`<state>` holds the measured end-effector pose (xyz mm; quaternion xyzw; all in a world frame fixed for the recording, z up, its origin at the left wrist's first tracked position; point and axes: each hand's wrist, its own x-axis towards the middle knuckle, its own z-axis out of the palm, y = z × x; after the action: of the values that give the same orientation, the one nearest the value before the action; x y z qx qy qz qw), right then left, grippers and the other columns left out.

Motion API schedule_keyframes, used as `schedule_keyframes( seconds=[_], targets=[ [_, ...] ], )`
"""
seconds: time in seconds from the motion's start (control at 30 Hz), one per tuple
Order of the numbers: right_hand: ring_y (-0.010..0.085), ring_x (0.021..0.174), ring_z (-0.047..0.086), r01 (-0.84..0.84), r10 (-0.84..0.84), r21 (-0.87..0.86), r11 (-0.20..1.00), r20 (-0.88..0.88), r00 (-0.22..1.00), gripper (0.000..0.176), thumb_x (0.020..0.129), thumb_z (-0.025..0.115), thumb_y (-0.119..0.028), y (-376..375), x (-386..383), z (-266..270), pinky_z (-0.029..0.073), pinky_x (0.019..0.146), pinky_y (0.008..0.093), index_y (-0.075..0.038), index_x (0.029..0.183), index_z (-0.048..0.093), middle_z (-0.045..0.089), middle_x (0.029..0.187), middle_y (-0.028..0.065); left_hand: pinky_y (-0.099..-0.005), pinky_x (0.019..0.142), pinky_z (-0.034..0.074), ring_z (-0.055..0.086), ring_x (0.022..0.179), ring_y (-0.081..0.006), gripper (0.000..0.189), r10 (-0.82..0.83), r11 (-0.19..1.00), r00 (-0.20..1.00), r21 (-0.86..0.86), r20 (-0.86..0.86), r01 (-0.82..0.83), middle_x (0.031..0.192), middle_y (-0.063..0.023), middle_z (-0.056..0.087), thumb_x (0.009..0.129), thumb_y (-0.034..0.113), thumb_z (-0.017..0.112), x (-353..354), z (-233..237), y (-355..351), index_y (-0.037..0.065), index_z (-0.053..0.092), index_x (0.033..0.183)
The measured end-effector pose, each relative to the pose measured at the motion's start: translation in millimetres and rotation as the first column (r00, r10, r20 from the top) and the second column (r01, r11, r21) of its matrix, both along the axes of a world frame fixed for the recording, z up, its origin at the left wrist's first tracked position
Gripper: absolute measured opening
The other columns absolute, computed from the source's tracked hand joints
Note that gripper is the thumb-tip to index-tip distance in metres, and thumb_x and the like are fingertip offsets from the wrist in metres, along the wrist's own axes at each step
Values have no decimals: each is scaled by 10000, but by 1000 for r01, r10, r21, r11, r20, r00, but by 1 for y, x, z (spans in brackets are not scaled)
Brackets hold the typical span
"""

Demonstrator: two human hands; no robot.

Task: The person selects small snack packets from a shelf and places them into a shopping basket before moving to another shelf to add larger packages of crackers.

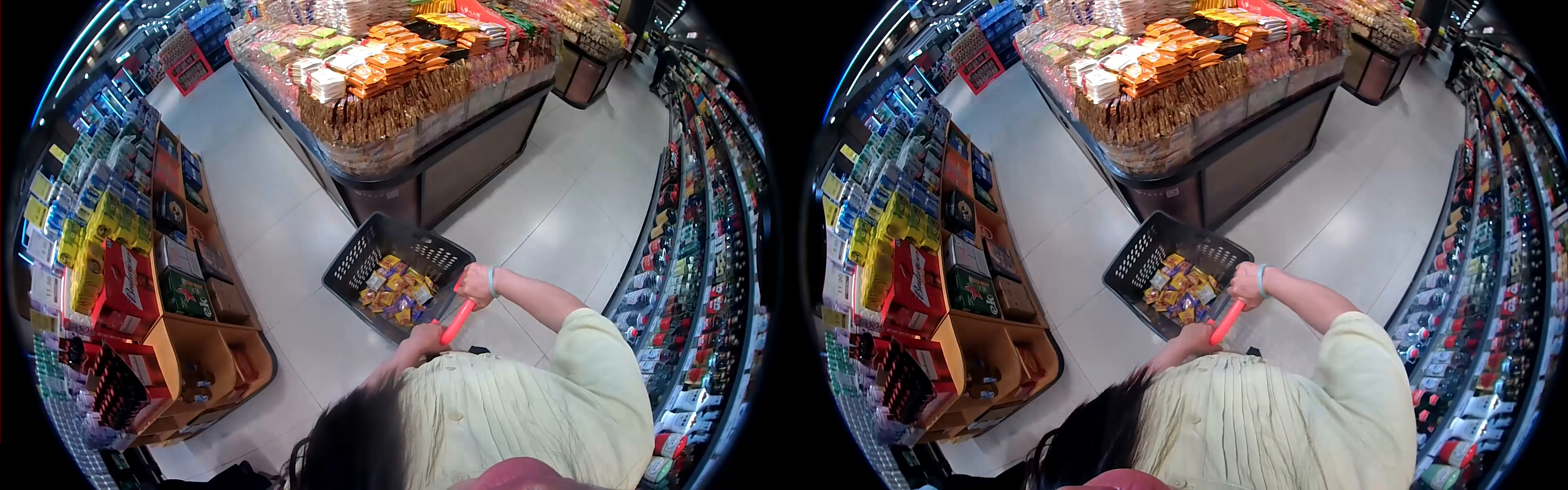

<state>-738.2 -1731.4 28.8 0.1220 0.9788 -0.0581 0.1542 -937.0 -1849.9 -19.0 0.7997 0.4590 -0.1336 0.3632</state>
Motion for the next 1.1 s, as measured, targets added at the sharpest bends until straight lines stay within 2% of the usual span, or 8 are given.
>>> schedule_keyframes(
  seconds=[0.2,0.37,0.53,0.73,0.87,0.93,1.03,1.1],
  targets=[
    [294,674,659,-22,25,53,998,-46,999,339,671,641,-450,14,-10,-15,522,662,399,-114,716,651,655,676,104,-434,795,504,638,911,-322,507,50,999,999,13,2,-50,971,-151,659,695,472,658,-6,-2,2,99,613,1036],
    [286,715,669,51,-55,69,996,60,997,332,691,631,-440,20,-30,0,533,657,403,-114,751,656,672,723,103,-435,801,501,632,926,-330,527,124,989,992,82,33,-127,979,-167,656,708,474,647,-18,-17,6,81,600,1057],
    [289,736,671,115,-117,36,993,68,991,320,701,633,-418,26,-56,11,531,666,407,-106,768,653,675,739,107,-452,776,505,632,907,-346,455,189,974,981,116,38,-193,962,-176,652,754,437,595,-43,-37,12,84,591,1041],
    [277,774,669,157,-160,52,986,66,985,285,669,662,-365,41,-93,-1,525,691,402,-120,813,654,677,774,96,-471,754,503,630,880,-357,369,294,946,954,129,52,-298,944,-169,651,790,363,544,-76,-17,18,98,568,1046],
    [275,773,676,188,-189,56,981,12,982,220,649,658,-293,51,-118,-4,533,686,390,-135,800,685,687,789,93,-466,757,502,628,885,-353,360,356,922,933,139,56,-361,946,-153,654,784,355,552,-103,-24,27,109,564,1048],
    [275,776,676,189,-190,52,981,26,981,231,648,659,-293,57,-133,-5,533,689,390,-131,811,685,687,790,94,-452,775,497,624,909,-341,389,394,894,915,193,83,-403,967,-146,653,774,329,576,-119,-31,30,124,563,1105],
    [276,784,676,210,-211,35,977,40,977,249,650,656,-293,65,-157,0,534,693,391,-123,830,685,686,795,99,-461,781,492,619,901,-364,313,441,883,885,104,151,-457,930,-182,653,774,343,595,-142,-16,38,122,616,994],
    [276,790,675,215,-216,20,976,46,975,255,654,652,-294,71,-173,1,534,694,391,-120,838,684,685,798,103,-464,786,490,616,906,-366,308,462,871,874,106,151,-479,935,-186,651,773,333,599,-159,-15,43,127,612,1003]
  ],
)
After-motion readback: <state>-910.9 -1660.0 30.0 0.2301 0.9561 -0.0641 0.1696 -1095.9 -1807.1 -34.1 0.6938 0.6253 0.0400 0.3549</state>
